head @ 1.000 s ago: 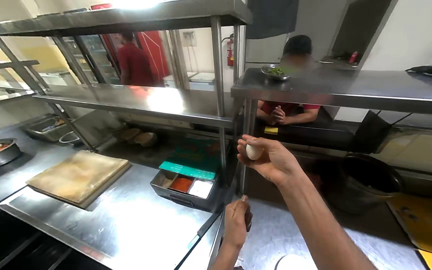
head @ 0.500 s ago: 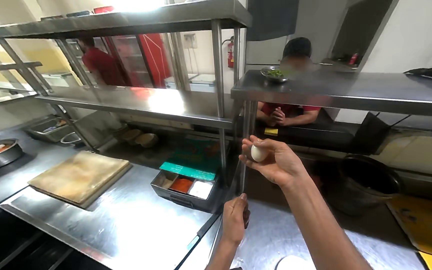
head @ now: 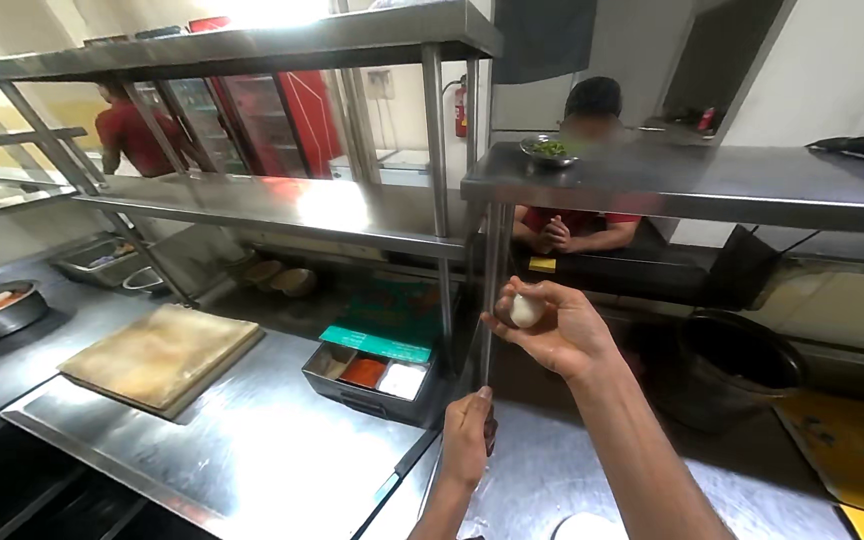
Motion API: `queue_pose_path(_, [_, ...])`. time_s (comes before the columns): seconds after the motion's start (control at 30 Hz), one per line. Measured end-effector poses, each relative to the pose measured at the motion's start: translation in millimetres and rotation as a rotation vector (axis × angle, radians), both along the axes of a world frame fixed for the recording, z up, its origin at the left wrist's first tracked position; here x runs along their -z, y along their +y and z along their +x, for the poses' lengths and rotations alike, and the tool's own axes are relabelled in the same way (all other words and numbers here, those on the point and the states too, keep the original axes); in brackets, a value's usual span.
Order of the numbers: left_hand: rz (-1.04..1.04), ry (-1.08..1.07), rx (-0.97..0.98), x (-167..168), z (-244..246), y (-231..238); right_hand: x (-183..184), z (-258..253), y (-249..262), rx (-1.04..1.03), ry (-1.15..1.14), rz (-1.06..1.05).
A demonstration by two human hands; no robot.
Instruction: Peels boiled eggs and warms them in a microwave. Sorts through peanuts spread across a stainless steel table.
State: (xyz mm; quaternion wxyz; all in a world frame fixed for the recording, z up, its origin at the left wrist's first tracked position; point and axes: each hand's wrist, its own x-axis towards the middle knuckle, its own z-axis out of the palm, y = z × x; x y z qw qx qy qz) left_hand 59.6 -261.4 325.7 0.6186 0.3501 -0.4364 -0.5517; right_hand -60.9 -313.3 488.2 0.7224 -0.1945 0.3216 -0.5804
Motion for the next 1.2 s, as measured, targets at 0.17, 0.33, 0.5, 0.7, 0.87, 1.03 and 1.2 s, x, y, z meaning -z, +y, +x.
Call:
queue_pose_path(0.17, [-0.004,-0.027,0.002,2,2,0,7,-3,0,-0.031,-0.041,-0.003])
queue_pose_path(0.33, [0.008,-0.030,0.019,6,1,0,24,-6,-6,0.037,-0.054,0.027])
queue_pose_path(0.5, [0.004,-0.026,0.065,11,-3,5,47,-15,-13,0.060,-0.076,0.073])
queue_pose_path(0.7, [0.090,-0.052,0.072,15,-5,6,109,-32,1,0.045,0.002,0.119])
queue_pose_path(0.87, [0.264,-0.197,0.036,35,-6,15,253,-65,80,0.086,0.116,0.406])
queue_pose_path(1.03, [0.536,-0.359,0.065,77,-12,34,347,-85,189,0.156,0.089,0.721])
queue_pose_path(1.2, [0.634,-0.467,0.154,115,-33,62,369,-99,226,0.262,0.088,0.799])
